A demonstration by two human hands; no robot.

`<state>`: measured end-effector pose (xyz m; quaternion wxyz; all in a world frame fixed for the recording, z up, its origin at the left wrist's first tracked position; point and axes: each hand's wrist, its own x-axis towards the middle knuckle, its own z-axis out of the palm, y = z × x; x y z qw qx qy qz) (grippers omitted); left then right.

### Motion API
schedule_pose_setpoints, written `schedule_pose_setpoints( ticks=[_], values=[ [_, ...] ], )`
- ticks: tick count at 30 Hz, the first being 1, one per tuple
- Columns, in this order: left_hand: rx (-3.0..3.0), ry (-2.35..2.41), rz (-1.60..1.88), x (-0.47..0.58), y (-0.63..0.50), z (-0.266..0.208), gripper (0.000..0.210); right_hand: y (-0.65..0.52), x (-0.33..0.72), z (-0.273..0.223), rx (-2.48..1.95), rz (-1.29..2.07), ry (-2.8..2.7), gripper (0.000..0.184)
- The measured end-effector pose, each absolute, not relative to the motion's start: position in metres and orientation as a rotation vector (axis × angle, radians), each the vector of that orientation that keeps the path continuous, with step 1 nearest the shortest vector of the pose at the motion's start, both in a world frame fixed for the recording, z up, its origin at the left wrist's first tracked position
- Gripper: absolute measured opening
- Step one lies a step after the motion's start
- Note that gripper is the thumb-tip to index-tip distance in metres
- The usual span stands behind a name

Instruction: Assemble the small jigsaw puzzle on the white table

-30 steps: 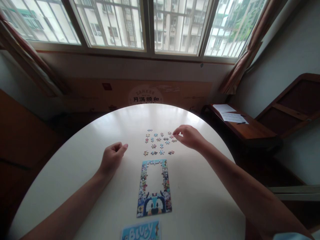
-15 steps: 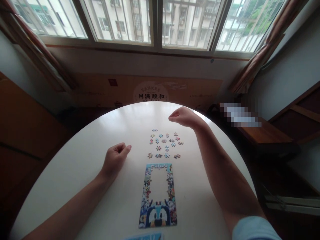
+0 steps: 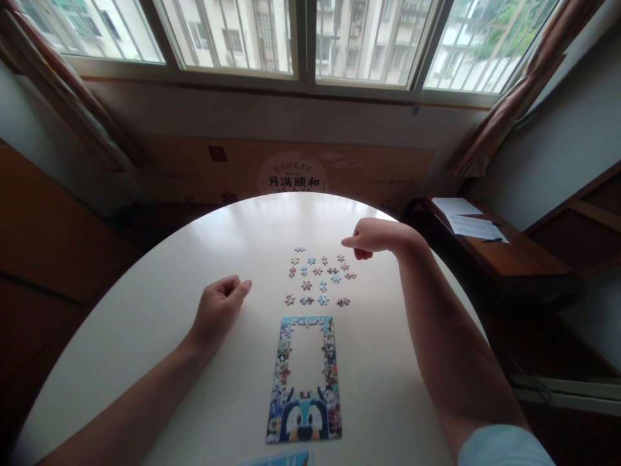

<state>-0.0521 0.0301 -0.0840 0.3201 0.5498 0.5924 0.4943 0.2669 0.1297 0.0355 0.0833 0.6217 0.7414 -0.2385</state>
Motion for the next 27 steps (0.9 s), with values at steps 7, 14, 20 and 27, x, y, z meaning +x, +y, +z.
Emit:
schedule_pose_setpoints(
  ticks=[7, 14, 20, 27],
  values=[
    [1.445, 1.547, 1.294, -0.054, 0.03, -0.086, 0.044, 0.129, 0.257, 0.026, 1.717, -0.749, 2.281, 0.031],
    [1.458, 1.547, 1.293, -0.054, 0.029, -0.085, 0.043, 0.115, 0.211, 0.004, 1.395, -0.729, 2.517, 0.033],
    [1.475, 1.53, 1.303, -0.054, 0.031, -0.087, 0.044, 0.1, 0.179, -0.009, 1.302, -0.477, 2.644, 0.027],
    [1.503, 1.484, 1.396, -0.048, 0.037, -0.093, 0.043, 0.09, 0.169, -0.012, 1.453, -0.349, 2.505, 0.02]
  ],
)
